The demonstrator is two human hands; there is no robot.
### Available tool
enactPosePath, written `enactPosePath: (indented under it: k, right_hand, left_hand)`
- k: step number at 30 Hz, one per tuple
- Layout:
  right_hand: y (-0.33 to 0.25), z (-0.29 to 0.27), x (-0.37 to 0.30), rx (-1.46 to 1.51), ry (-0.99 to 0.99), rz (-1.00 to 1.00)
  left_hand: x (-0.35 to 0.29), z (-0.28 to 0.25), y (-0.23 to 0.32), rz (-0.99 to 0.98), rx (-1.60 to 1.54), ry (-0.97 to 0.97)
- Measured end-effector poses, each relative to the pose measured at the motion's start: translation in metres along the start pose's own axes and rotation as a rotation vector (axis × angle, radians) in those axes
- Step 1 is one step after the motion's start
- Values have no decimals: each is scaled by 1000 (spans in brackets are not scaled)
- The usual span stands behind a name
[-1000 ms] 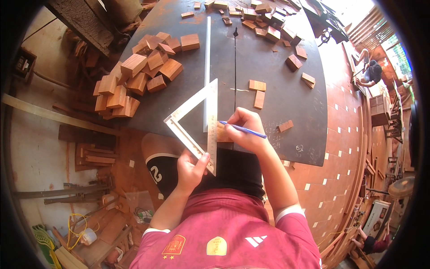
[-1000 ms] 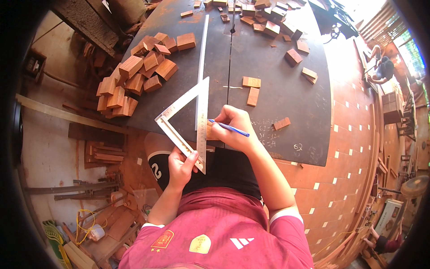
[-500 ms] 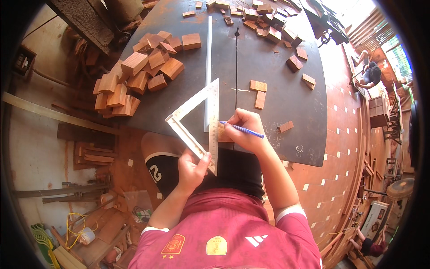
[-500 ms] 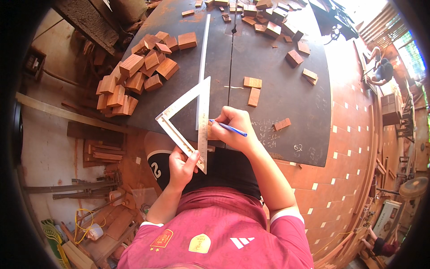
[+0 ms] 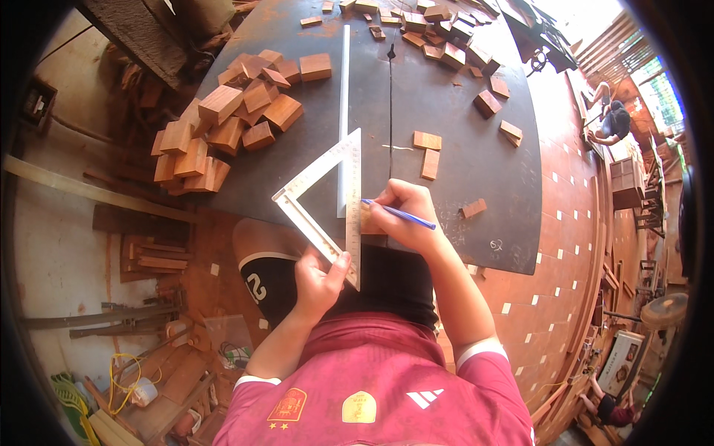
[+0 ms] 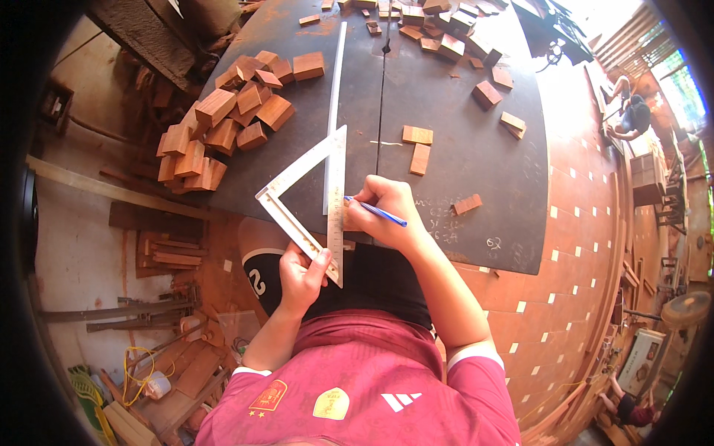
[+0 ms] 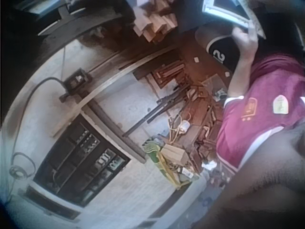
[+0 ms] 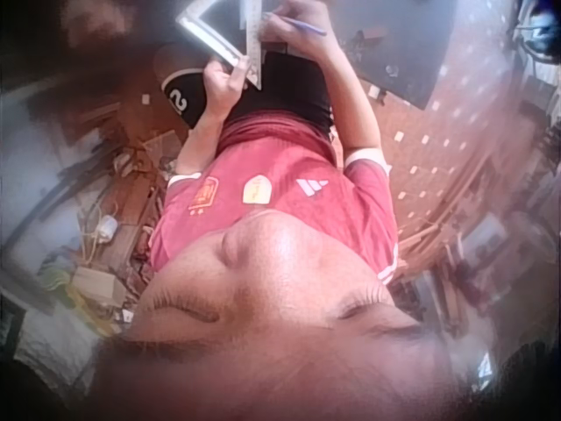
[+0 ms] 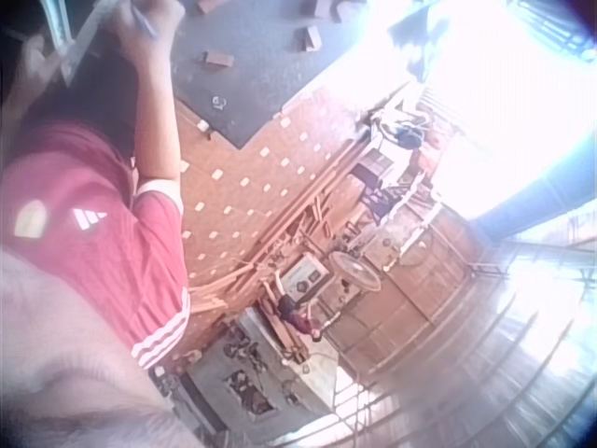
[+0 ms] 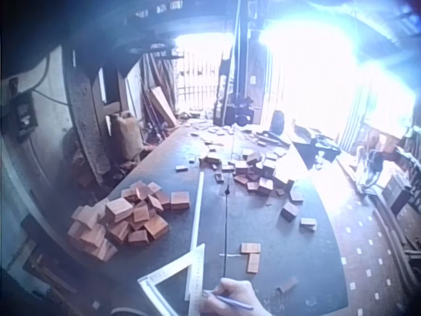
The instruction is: The person measures and marks small wooden blocks on a workbench using a metal ruler, set square, and a blue pen. They repeatedly pick up blocks, align the tools, draw lines, and place the blocks aside.
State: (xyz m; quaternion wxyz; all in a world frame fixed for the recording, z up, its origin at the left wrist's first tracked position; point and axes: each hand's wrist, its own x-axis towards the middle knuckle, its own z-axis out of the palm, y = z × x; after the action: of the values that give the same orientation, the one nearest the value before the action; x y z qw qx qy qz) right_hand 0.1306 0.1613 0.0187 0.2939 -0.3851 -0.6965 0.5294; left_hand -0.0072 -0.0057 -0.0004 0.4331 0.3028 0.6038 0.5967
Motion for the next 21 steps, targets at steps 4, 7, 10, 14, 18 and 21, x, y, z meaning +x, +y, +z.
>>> enactPosePath:
  k: [4,7,10,14,18,21]
  right_hand:
    - [-1,0,0,-17,-3,0]
    - [0,1,0,-22,5,3]
    - [-2,1,0,6,6,15]
    - [-3,1,0,32,1,18]
    - [-7,1,-1,18,2,15]
    - [-7,1,1,-1,-13,12]
  left_hand:
    - [0,0,-4,1,-17,10]
    - [0,0,-4,6,-19,1]
    - [1,0,-2,14,-10,-1]
    - [1,1,-2,28,-5,11]
    - [0,-2,-2,-16,10,1]
    - [-1,-2,-4,-3,32,3]
